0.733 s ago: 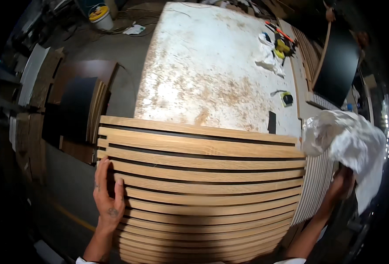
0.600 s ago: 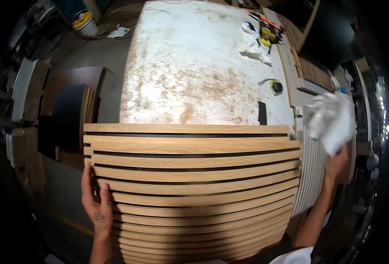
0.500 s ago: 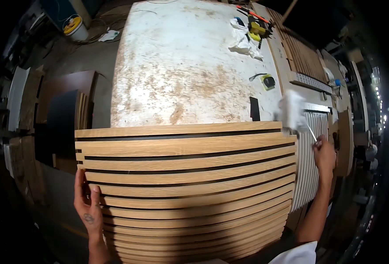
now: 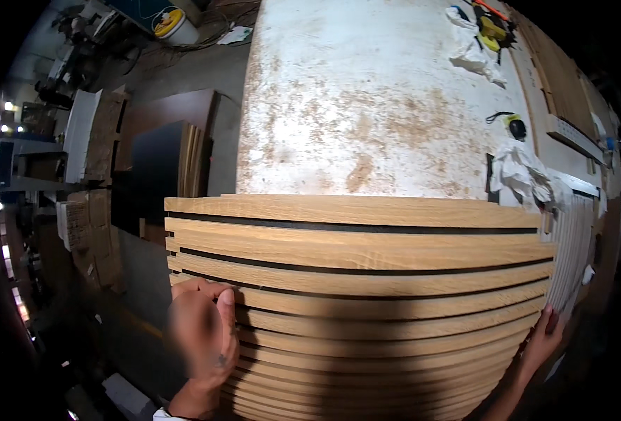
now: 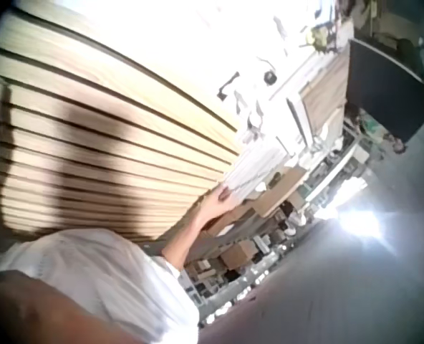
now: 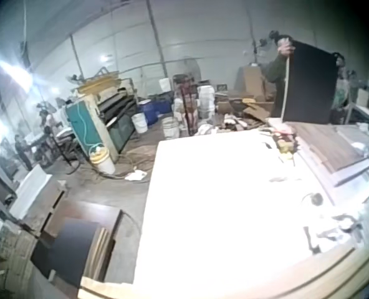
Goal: Assembling and aligning wooden slats onto a panel base using a hammer, ruler, and cloth.
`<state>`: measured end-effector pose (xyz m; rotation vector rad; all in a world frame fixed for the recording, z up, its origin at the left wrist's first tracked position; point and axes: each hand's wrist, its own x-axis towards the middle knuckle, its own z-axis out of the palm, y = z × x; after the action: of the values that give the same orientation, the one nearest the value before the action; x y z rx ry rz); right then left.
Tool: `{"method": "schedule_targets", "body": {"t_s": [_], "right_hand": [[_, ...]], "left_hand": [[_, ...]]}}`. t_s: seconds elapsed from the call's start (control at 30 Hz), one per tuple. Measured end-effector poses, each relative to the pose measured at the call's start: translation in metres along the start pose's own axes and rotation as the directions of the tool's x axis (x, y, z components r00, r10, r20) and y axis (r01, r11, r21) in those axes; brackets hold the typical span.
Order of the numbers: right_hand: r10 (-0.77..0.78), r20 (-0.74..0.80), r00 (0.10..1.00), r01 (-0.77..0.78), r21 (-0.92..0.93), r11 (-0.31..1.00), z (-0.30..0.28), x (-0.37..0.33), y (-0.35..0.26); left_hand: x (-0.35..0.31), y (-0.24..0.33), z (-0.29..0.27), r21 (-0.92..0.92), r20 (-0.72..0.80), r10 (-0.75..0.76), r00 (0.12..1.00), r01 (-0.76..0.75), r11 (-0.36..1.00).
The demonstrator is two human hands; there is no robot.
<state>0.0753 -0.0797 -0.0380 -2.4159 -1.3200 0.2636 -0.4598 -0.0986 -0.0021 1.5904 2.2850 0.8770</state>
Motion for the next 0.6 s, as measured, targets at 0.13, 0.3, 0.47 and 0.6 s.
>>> {"method": "schedule_targets", "body": {"t_s": [0.13,0.3,0.47,0.6], "right_hand": [[0.055,-0.274,0.960,-0.004,0.183,0.983,0.022,-0.037,-0.027],[-0.031,-0.255,0.966,0.038,0.021,0.999,0.029,-0.041,-0.027],[-0.046,-0.219,0.975,0.029,-0.080,0.996,0.026,-0.040,-0.022],[-0.241,-0.255,0.937,0.194,-0.195,0.961,0.020,-0.042,-0.045]], "left_hand": [[-0.011,-0.003,0.003,-0.061,-0.062,-0.071,0.996,0.067,0.996],[-0.021,-0.005,0.006,-0.190,-0.115,-0.116,0.986,0.093,0.977],[-0.028,-0.004,0.008,-0.250,-0.170,-0.118,0.978,0.073,0.965],[-0.028,0.000,-0.001,0.126,0.008,-0.044,0.999,0.042,0.991]]}}
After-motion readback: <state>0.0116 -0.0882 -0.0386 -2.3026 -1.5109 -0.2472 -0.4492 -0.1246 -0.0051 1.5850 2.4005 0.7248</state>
